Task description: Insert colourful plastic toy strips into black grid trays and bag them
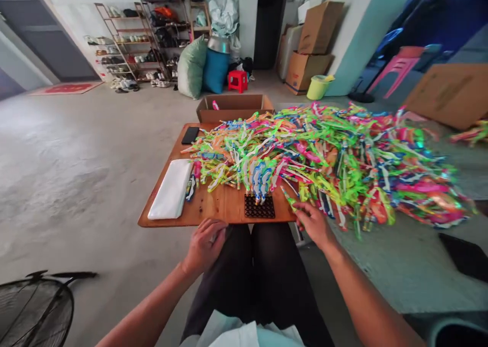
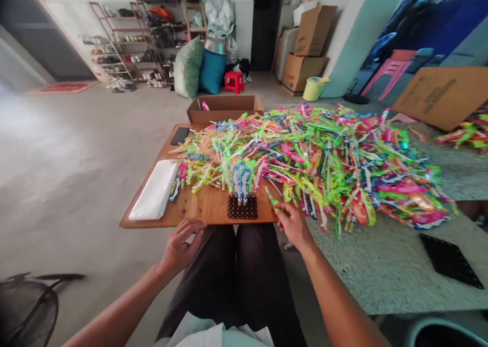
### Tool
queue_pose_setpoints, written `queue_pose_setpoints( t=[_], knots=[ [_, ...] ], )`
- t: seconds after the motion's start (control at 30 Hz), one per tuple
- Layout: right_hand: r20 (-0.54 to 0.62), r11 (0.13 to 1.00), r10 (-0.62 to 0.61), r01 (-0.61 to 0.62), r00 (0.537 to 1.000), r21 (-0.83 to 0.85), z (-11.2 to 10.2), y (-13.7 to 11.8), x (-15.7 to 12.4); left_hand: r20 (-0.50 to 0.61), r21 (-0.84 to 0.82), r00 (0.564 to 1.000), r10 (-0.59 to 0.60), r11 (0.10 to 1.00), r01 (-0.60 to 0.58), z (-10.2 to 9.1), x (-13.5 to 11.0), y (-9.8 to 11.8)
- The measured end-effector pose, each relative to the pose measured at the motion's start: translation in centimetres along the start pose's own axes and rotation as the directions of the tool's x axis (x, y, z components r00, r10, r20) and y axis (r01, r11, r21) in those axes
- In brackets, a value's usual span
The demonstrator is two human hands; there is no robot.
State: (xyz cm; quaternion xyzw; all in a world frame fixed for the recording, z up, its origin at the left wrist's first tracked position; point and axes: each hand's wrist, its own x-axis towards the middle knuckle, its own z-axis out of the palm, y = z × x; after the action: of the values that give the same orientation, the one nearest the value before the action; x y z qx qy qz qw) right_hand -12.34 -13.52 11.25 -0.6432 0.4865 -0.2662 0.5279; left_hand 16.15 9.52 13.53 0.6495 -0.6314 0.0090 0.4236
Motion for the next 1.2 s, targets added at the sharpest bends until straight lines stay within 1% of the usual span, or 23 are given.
queue_pose_setpoints(
  t=[0.07,0.1,0.17,0.2,0.23,0.33,0.4,0.43,0.47,0.53,0.6,0.67,0.7,0.77,0.83,0.9,0.97,1.0,1.03,1.1,1.13,1.17,1.2],
  knots=[
    [0.027,0.993,0.01,-0.013,1.0,0.116,-0.3,-1.4,-1.6,-0.009,0.006,0.999,-0.032,0.999,0.032,-0.2,1.1,0.9],
    [0.046,0.988,0.013,-0.02,0.999,0.153,-0.7,-2.2,-2.6,0.017,0.015,1.0,-0.013,1.0,0.013,-0.1,1.9,1.6],
    [0.117,0.982,0.011,-0.033,0.993,0.187,-1.6,-3.8,-4.8,0.114,0.047,0.989,0.097,0.994,-0.103,0.7,3.6,3.2],
    [0.18,0.98,0.005,-0.04,0.984,0.193,-2.1,-4.6,-5.9,0.17,0.07,0.972,0.162,0.982,-0.176,1.3,4.6,4.1],
    [0.257,0.979,-0.003,-0.05,0.967,0.2,-2.6,-5.2,-6.9,0.217,0.094,0.95,0.223,0.964,-0.248,2.1,5.5,4.9],
    [0.473,0.957,-0.025,-0.115,0.88,0.265,-3.8,-6.7,-8.7,0.3,0.118,0.885,0.355,0.907,-0.404,4.5,7.8,6.3],
    [0.523,0.917,-0.036,-0.181,0.852,0.356,-4.3,-7.1,-8.8,0.348,0.069,0.852,0.39,0.896,-0.438,5.7,8.5,6.5],
    [0.517,0.883,-0.053,-0.202,0.854,0.425,-4.5,-7.2,-8.6,0.367,0.037,0.849,0.381,0.906,-0.422,6.2,8.6,6.4],
    [0.499,0.841,-0.081,-0.21,0.863,0.499,-4.6,-7.1,-8.3,0.375,0.012,0.86,0.345,0.926,-0.377,6.6,8.6,6.3],
    [0.459,0.771,-0.141,-0.194,0.877,0.607,-4.4,-6.7,-7.6,0.37,-0.031,0.905,0.21,0.976,-0.213,7.2,8.2,6.3],
    [0.461,0.798,-0.155,-0.165,0.874,0.58,-3.3,-6.2,-7.0,0.371,-0.07,0.926,0.072,0.996,-0.049,7.7,7.6,6.5],
    [0.45,0.894,-0.125,-0.096,0.884,0.437,-1.2,-5.8,-6.8,0.391,-0.077,0.92,0.009,0.997,0.023,8.3,7.0,6.8],
    [0.401,0.936,-0.11,-0.04,0.909,0.348,0.1,-5.7,-6.8,0.395,-0.069,0.918,0.007,0.997,0.022,8.5,6.7,6.9],
    [0.234,0.982,-0.133,0.095,0.963,0.166,2.6,-5.5,-7.0,0.393,-0.039,0.919,0.029,0.999,-0.015,8.9,6.2,7.0],
    [0.109,0.977,-0.215,0.214,0.971,0.013,4.5,-5.3,-7.1,0.404,-0.013,0.914,0.047,0.999,-0.046,8.7,5.7,6.7],
    [0.094,0.961,-0.27,0.274,0.958,-0.037,5.5,-5.0,-6.9,0.439,-0.019,0.895,0.084,0.996,-0.084,8.0,5.4,6.2],
    [0.102,0.97,-0.244,0.245,0.964,0.003,5.8,-4.5,-6.1,0.463,-0.053,0.878,0.123,0.992,-0.111,6.9,5.4,5.2],
    [0.086,0.977,-0.215,0.213,0.973,0.026,5.8,-4.2,-5.5,0.457,-0.061,0.882,0.116,0.993,-0.099,6.3,5.7,4.4],
    [0.057,0.981,-0.19,0.188,0.98,0.042,5.7,-3.9,-4.8,0.43,-0.042,0.901,0.065,0.998,-0.052,5.6,6.1,3.5],
    [-0.015,0.983,-0.181,0.181,0.983,0.039,5.6,-3.2,-3.0,0.306,0.075,0.939,-0.159,0.987,0.143,4.3,7.4,1.1],
    [-0.056,0.981,-0.193,0.194,0.98,0.019,5.6,-2.9,-2.1,0.217,0.152,0.93,-0.296,0.952,0.267,3.8,8.3,-0.3],
    [-0.096,0.978,-0.208,0.209,0.973,-0.009,5.7,-2.7,-1.3,0.149,0.227,0.905,-0.397,0.905,0.36,3.4,9.3,-1.7],
    [-0.125,0.975,-0.222,0.219,0.967,-0.04,5.7,-2.6,-0.7,0.11,0.288,0.884,-0.455,0.866,0.41,3.1,10.3,-3.0]
  ],
)
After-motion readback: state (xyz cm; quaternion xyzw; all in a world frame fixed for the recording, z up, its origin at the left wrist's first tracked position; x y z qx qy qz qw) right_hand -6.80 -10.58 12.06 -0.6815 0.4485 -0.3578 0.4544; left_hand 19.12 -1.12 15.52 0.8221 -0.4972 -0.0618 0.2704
